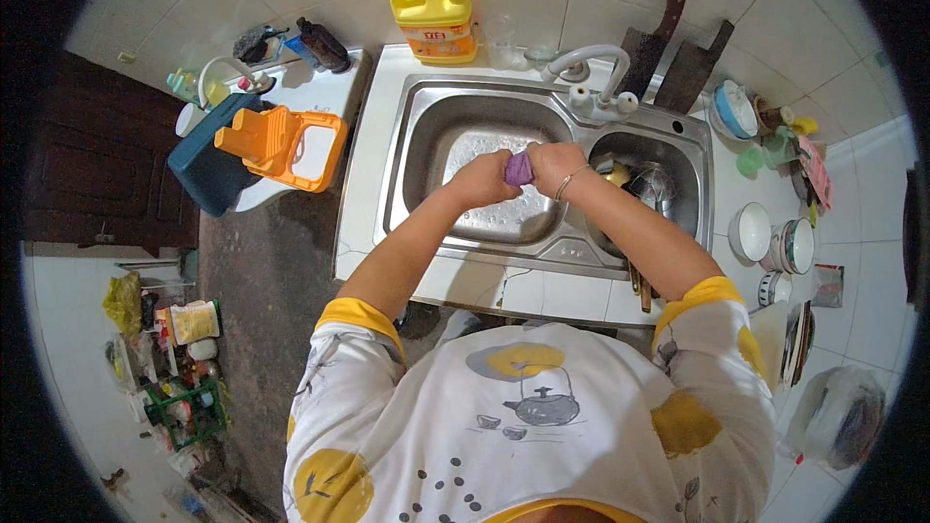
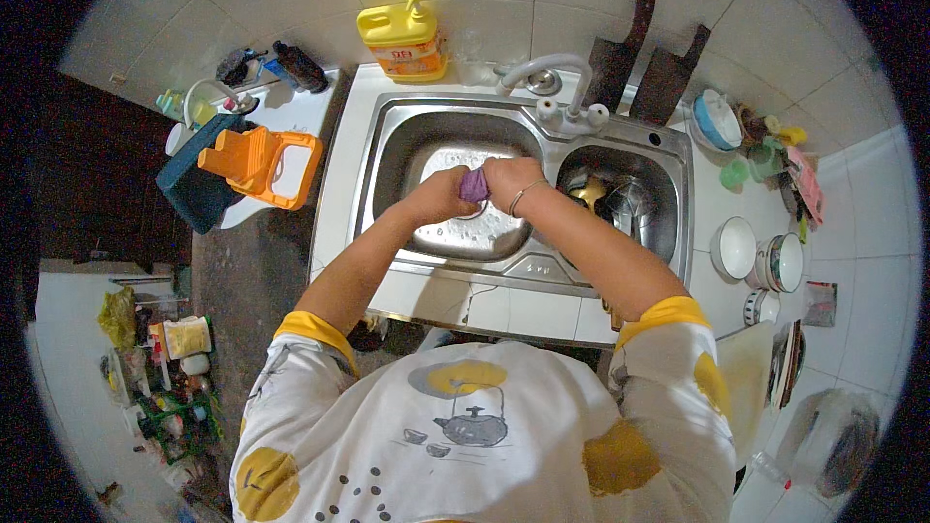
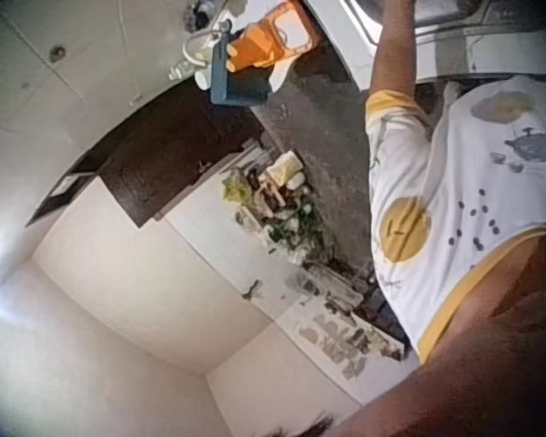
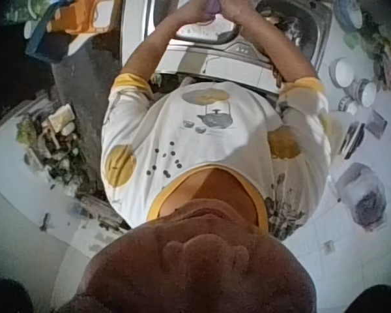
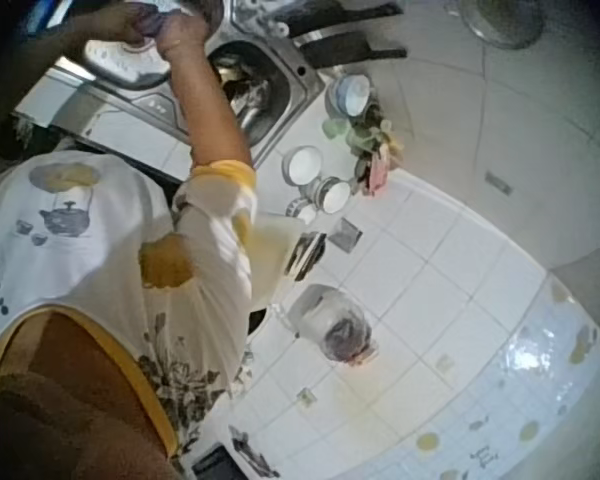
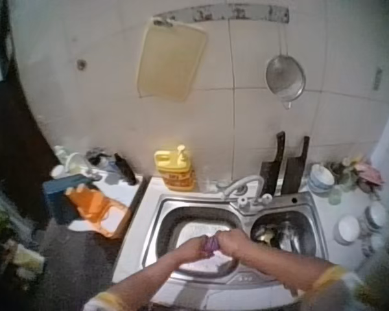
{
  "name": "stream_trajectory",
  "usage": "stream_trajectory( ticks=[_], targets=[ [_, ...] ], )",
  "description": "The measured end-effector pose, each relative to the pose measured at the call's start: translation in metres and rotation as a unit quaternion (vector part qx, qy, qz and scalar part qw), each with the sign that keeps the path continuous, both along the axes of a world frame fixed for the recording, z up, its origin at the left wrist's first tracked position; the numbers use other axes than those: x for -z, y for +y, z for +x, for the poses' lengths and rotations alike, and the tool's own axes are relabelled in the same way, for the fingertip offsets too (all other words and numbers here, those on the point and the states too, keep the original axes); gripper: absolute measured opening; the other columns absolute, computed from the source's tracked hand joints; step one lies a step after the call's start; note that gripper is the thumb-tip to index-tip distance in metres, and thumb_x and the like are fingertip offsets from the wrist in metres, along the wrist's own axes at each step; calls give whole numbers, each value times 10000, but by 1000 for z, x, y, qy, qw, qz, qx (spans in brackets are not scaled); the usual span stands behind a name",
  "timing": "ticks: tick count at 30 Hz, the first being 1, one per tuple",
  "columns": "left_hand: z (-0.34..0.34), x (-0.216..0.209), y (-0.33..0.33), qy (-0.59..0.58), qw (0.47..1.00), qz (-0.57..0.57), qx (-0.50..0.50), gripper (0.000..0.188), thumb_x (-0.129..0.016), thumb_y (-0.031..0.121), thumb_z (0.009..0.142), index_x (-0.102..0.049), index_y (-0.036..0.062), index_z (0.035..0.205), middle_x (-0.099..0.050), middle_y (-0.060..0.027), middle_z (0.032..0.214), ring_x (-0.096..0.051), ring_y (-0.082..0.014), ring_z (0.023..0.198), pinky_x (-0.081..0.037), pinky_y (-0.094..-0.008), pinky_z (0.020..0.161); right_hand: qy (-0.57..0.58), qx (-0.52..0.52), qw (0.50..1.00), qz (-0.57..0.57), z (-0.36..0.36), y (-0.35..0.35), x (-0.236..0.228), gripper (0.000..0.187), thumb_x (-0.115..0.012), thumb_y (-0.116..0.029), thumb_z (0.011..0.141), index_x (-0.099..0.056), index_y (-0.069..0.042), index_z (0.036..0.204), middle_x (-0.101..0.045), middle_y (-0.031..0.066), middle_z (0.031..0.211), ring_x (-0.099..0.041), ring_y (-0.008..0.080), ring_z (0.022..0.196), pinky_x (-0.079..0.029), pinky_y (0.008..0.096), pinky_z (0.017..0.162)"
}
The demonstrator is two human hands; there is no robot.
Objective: The person wipes the kitchen sink area and countertop with a purple cloth. They then disassemble a yellow dish rack, wipe its components, and reassemble it over the sink. Finally, they place a wooden knife block into the rack.
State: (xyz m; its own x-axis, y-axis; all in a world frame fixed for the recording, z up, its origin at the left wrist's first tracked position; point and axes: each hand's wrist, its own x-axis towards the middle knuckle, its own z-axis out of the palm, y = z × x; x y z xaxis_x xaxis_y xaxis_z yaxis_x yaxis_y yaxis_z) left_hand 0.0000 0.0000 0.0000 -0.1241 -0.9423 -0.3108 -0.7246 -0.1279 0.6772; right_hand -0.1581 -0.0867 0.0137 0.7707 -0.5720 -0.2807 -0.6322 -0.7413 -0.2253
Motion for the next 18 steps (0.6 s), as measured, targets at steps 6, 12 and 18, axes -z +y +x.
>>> stream_trajectory(
  ticks=[6, 12, 18],
  targets=[
    [-6, 2, 1, -199, 966, -145, 76, 301, -684, 210, 735, -533, 86, 964, -645, -151, 816, -631, -363, 781, -496, -467, 680, 31, -30, 961, 272, 3, -23, 24, 336, -722, -326, 704, -633, -3, 676, -625, 134, 602, -636, 269, 585, -509, 379, 559],
    [-11, 3, 16, -215, 935, -279, 32, 329, -672, 195, 739, -545, 106, 1029, -624, -144, 924, -620, -313, 877, -512, -441, 669, 53, 88, 878, 467, 7, -26, 20, 272, -733, -239, 723, -589, -28, 629, -580, 59, 555, -543, 142, 451, -448, 286, 425],
    [2, 40, 20, -85, 949, -298, -63, 313, -668, 178, 784, -565, 115, 1073, -631, -111, 915, -629, -272, 783, -516, -382, 585, -169, 61, 960, 215, 4, -8, 43, 459, -727, -203, 729, -565, -13, 1115, -636, 185, 932, -639, 283, 827, -518, 390, 728]
  ],
)
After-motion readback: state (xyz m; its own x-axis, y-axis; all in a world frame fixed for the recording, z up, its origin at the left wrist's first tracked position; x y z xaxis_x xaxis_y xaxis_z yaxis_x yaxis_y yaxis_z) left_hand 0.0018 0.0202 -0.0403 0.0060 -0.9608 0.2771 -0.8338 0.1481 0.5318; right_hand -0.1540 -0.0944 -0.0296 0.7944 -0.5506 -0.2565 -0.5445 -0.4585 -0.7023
